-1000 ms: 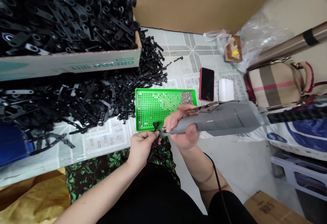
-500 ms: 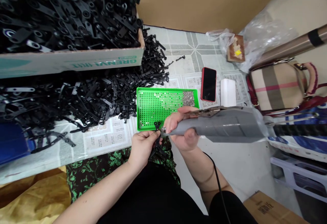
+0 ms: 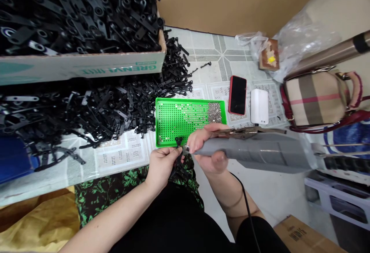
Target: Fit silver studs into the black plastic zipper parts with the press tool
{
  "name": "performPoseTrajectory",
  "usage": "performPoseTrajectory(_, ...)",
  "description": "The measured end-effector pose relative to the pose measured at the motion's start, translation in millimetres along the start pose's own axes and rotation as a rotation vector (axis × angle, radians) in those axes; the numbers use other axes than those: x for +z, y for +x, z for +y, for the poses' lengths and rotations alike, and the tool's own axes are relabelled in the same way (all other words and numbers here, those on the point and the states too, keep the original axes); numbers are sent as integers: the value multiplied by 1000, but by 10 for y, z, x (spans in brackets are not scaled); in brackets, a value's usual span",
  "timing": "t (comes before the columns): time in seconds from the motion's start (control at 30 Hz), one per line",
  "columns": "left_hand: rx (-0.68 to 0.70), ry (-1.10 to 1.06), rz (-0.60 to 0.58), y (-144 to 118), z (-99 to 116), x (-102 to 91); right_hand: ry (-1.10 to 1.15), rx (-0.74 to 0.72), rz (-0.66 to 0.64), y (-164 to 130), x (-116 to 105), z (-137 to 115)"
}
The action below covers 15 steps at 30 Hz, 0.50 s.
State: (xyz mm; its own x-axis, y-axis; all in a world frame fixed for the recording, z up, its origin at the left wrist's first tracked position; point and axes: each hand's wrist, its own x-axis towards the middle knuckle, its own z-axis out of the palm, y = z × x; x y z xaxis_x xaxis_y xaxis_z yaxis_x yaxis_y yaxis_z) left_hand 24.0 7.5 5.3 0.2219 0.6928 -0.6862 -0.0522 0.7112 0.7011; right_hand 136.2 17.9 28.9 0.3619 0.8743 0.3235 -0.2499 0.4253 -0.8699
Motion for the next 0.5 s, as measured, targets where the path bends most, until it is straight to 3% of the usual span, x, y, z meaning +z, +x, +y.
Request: performPoseTrajectory(0.5, 23, 9, -10, 1, -14, -11, -2, -1, -24, 17, 18, -94)
